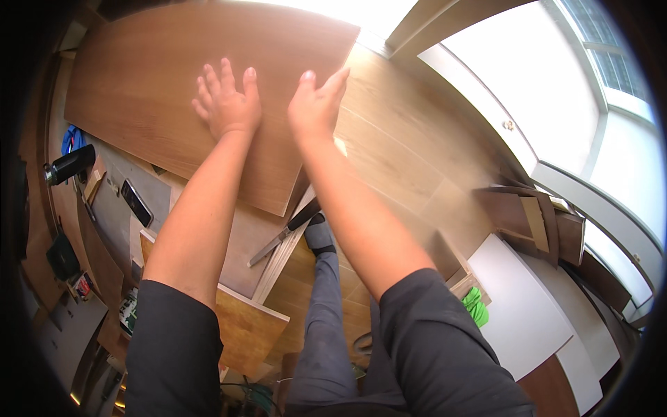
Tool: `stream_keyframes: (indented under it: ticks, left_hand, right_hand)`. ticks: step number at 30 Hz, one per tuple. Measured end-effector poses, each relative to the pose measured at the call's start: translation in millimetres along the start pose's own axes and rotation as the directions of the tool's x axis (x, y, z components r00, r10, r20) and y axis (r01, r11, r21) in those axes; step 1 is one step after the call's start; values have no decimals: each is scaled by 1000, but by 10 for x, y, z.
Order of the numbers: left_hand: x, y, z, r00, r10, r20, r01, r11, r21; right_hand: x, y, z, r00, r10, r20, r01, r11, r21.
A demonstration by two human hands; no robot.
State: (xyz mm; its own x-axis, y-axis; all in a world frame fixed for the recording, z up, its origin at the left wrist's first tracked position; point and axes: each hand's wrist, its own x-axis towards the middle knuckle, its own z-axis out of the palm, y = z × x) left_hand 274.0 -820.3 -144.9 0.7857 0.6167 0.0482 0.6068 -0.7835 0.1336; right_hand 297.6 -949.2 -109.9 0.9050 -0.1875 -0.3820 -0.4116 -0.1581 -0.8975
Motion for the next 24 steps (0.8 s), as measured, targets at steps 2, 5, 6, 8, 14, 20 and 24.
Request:
stream_keyframes:
  ticks: [2,5,6,8,14,20,24]
  left_hand:
    - [-1,16,-31,1000,2,3,-2,1000,-1]
    - [-1,52,-48,1000,11,1,-11,1000,-12]
    - [7,74,-43,1000,17,0,-17,1000,-21]
    - [12,82,-20,1000,26,-13,-26,999,-20]
    - [0,-14,0,1000,2,-5,-2,1000,17]
    - [18,34,25,999,23,-24,-23,999,-22]
    - [16,28,9,1000,12,-8,-12,1000,-3]
  right_hand:
    - [350,-87,-3,999,-42,6,42,995,94]
    - [1187,-105,-2,994,52,100,-47,997,-56]
    - [1513,-89,-71,991,49,128,-14,965,-263]
    - [2014,-87,-187,994,-4,108,76,735,-674]
    - [1291,-14,-183,779,-490,392,592,368,-717]
    - [818,312,-509,606,-601,521,730,159,-665]
    - [315,533,-793,469,-549,691,871,161,-463]
